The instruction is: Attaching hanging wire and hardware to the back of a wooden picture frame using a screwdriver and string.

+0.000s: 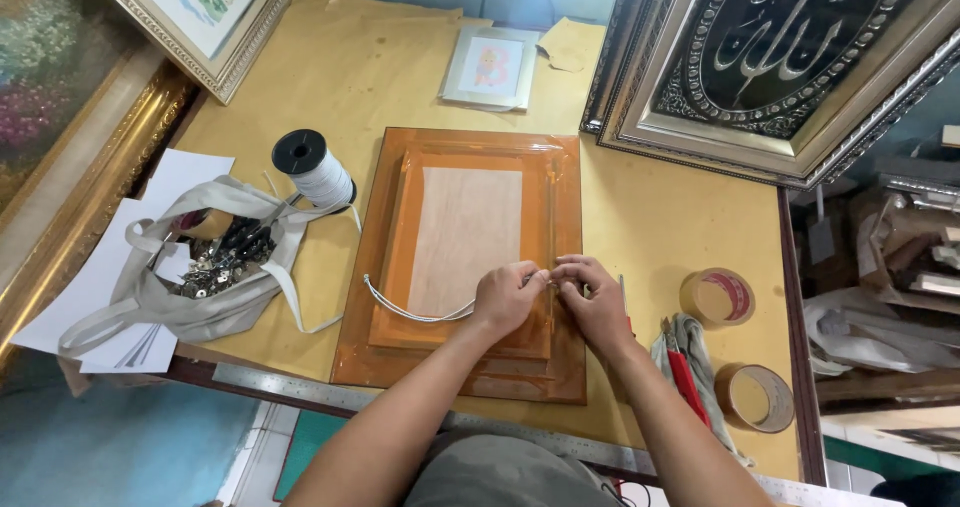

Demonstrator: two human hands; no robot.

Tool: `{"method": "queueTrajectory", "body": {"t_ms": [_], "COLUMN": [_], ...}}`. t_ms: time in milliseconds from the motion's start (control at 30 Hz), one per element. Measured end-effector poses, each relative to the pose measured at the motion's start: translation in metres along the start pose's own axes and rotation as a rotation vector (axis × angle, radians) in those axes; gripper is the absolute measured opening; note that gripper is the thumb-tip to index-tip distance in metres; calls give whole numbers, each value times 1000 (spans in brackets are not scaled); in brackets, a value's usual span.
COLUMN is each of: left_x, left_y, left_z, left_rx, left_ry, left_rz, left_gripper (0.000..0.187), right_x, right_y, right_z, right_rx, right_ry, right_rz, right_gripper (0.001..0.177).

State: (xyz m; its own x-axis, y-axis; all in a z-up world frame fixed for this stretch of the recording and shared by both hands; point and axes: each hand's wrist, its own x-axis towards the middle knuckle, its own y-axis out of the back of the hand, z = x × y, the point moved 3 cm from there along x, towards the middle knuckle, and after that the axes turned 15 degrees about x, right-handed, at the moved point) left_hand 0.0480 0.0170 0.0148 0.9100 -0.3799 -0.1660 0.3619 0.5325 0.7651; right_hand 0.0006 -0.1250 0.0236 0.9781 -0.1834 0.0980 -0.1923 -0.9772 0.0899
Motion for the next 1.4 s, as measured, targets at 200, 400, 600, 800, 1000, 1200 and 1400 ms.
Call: {"method": "queueTrajectory", "body": {"t_ms": [200, 400, 600, 800, 1000, 1200, 1400], "left_x": [5, 4, 13, 12, 3, 10, 5], "left_y": [-7, 1, -7, -6, 6, -3, 1], "left_z": [-5, 3, -5, -2, 9, 1, 2], "left_rx": [-80, -105, -108, -117, -152, -179, -162], "left_ry": [52, 89, 111, 148, 191, 163, 96], "left_rz": [-58, -84, -91, -103, -120, -103, -99], "left_gripper": [27, 26, 26, 26, 23, 24, 24], "right_x": [2, 10, 6, -5, -6, 4, 14], "right_y": [-2, -2, -7, -2, 4, 5, 4], "right_z": [2, 28, 5, 7, -1, -2, 4], "right_rx": [-71, -333, -196, -104, 9, 105, -6], "right_ry": [-63, -51, -87, 196, 178, -59, -180], "right_rz": [-133, -231, -107, 66, 90, 6, -74], "right_gripper": [18, 21, 18, 21, 9, 4, 10]}}
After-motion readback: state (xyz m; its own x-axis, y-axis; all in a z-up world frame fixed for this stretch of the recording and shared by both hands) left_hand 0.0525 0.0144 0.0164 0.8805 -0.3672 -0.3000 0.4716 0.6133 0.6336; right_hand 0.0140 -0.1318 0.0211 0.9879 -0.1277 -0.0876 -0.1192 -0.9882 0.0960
